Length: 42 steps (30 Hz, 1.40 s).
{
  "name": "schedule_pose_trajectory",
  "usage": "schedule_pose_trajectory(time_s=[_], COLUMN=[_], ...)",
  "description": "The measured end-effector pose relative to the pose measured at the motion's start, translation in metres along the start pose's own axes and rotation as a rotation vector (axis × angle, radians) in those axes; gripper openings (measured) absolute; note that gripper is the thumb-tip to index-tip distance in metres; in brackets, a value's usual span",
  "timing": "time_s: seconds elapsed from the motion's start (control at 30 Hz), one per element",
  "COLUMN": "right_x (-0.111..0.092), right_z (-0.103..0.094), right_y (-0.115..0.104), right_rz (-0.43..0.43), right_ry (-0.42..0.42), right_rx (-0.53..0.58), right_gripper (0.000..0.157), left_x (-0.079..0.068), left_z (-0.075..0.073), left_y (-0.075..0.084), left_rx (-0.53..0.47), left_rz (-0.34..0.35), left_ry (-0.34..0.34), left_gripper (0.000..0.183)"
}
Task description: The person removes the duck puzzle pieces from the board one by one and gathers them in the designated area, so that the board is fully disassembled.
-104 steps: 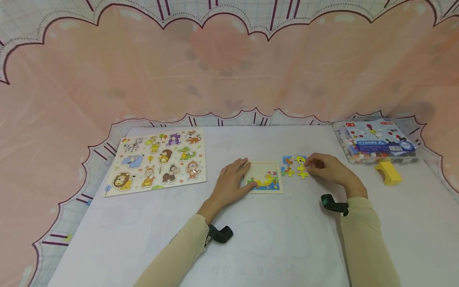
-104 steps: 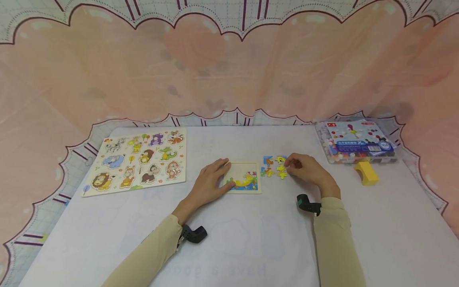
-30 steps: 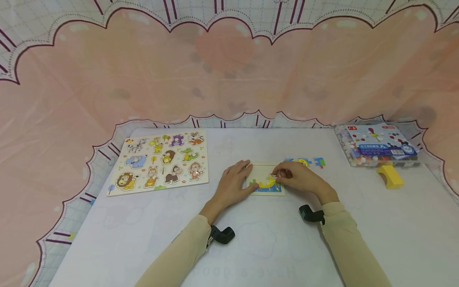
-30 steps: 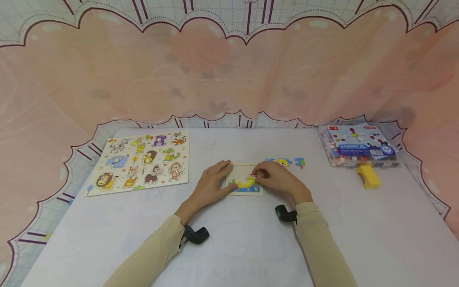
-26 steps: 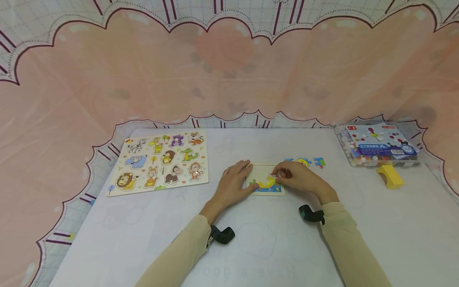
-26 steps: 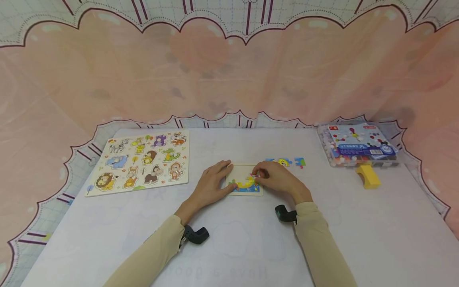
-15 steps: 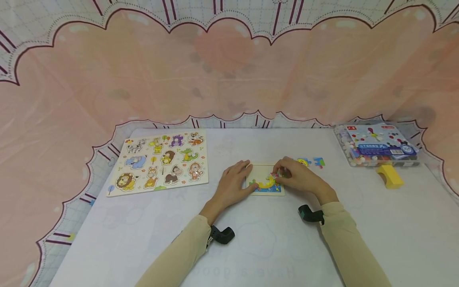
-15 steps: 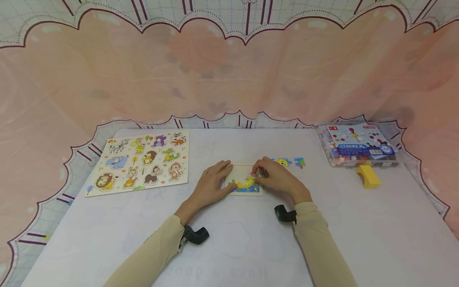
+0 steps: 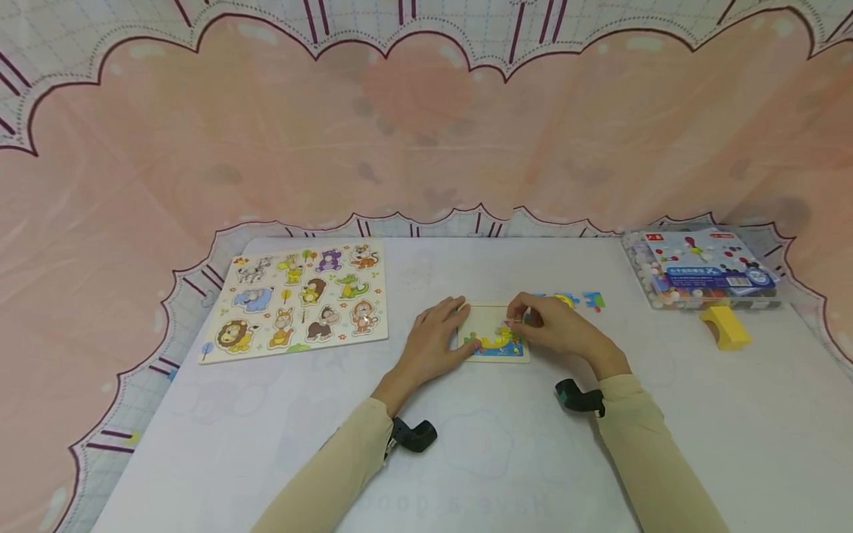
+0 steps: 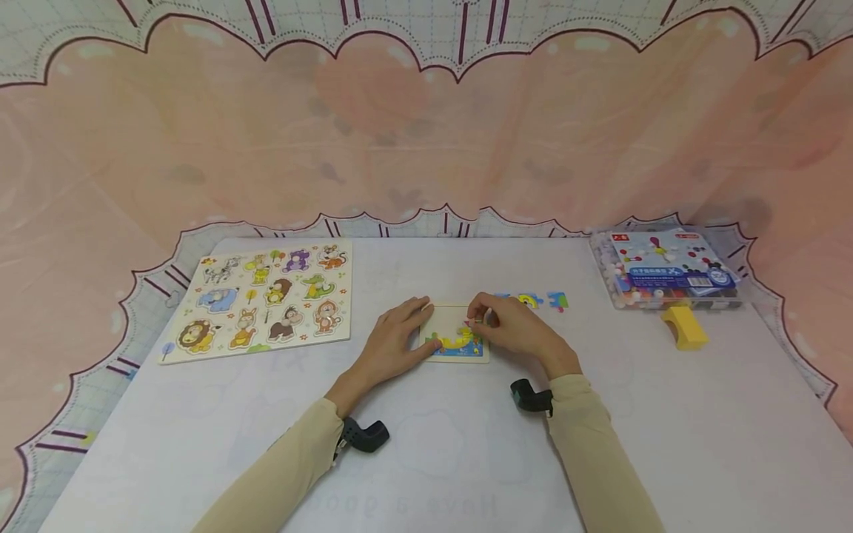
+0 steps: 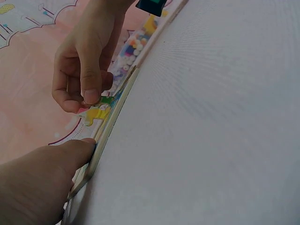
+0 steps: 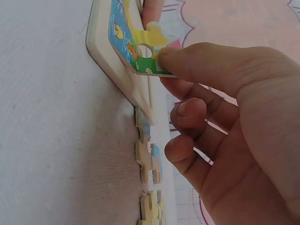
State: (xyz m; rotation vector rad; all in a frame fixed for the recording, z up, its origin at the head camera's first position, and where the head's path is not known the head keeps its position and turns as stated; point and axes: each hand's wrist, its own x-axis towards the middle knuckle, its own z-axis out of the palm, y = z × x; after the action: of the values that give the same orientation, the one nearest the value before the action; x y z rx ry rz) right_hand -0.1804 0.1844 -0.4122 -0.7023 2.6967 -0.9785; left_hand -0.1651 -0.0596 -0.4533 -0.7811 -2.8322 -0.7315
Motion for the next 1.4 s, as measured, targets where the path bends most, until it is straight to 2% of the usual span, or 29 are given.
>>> schedule_pose_trajectory(time_s=[0.8, 0.87, 0.97, 1.07, 1.17, 1.27, 1.33, 1.4], right_x=[0.001, 0.001, 0.0, 0.0, -0.001, -0.001, 0.0, 0.001], right_z=[0.001, 0.002, 0.003, 0.004, 0.004, 0.003, 0.003, 0.002], right_y=[0.004, 0.004, 0.004, 0.005, 0.005, 0.004, 0.005, 0.005], right_rz=[-0.031, -0.026, -0.021, -0.02, -0.017, -0.01, -0.012, -0.019], right_ry=[-0.014, -0.019, -0.025, -0.03, -0.032, -0.034, -0.036, -0.034], right_rx=[0.011, 0.015, 0.026, 0.038, 0.033, 0.027, 0.017, 0.009], right_gripper=[0.009, 0.009, 0.008, 0.008, 0.006, 0.006, 0.006, 0.006], left_x=[0.002, 0.001, 0.001, -0.001, -0.008, -0.015, -0.019, -0.02], left_z=[-0.002, -0.002, -0.001, -0.001, -0.001, 0.001, 0.002, 0.002], left_y=[0.002, 0.003, 0.009, 0.022, 0.039, 0.054, 0.062, 0.067], left_rx=[-0.029, -0.036, -0.011, 0.063, 0.15, 0.223, 0.256, 0.284], left_rz=[-0.033, -0.039, -0.045, -0.001, 0.11, 0.232, 0.269, 0.276], left_ry=[-0.022, -0.011, 0.025, 0.06, 0.054, 0.0, -0.04, -0.065], left_gripper=[0.065, 0.063, 0.049, 0.031, 0.023, 0.03, 0.037, 0.041])
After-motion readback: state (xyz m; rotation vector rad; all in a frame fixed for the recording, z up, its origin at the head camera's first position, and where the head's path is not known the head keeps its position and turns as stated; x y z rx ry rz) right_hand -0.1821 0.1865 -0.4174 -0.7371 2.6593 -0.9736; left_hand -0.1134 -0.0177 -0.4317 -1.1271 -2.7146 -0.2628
